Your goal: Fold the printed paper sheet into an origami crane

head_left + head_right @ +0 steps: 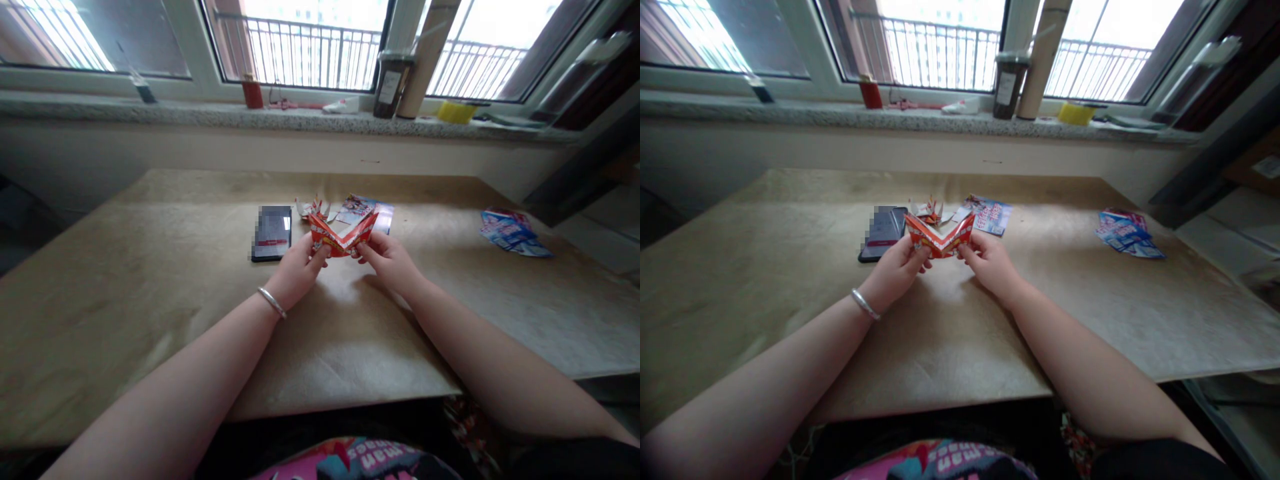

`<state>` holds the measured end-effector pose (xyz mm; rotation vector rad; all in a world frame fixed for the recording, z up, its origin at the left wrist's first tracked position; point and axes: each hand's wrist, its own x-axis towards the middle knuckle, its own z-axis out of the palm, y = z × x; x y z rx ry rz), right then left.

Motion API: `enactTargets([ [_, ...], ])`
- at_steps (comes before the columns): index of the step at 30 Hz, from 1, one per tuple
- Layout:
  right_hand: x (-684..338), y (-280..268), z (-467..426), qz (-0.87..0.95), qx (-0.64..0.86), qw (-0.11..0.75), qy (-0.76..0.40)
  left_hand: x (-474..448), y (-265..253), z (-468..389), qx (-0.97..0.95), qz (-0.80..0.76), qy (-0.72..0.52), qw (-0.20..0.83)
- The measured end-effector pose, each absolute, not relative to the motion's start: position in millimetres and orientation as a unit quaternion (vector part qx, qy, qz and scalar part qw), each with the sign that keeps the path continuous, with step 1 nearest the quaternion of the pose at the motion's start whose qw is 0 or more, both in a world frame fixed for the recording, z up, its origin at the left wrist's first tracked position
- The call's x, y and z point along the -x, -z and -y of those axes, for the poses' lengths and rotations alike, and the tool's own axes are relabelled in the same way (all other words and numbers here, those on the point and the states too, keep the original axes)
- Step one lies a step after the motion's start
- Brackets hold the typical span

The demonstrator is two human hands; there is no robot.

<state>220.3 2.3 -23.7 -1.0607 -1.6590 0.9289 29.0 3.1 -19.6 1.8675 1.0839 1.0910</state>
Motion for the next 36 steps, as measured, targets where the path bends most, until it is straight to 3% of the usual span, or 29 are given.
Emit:
enactTargets([
  [11, -220.2, 20.8, 1.9, 0.702, 0.42, 0.443, -0.366, -29.2, 20.7, -2.1, -0.743, -0.384, -0.418, 0.356],
  [21, -212.2, 18.0, 1.4, 0.573, 0.424, 0.496, -0.496, -35.2, 19.9, -4.1, -0.62, -0.376, -0.463, 0.509],
  [36, -214.6, 18.0, -0.4, 0.584, 0.43, 0.501, -0.472, -33.1, 21.5, -5.3, -0.61, -0.378, -0.489, 0.496],
])
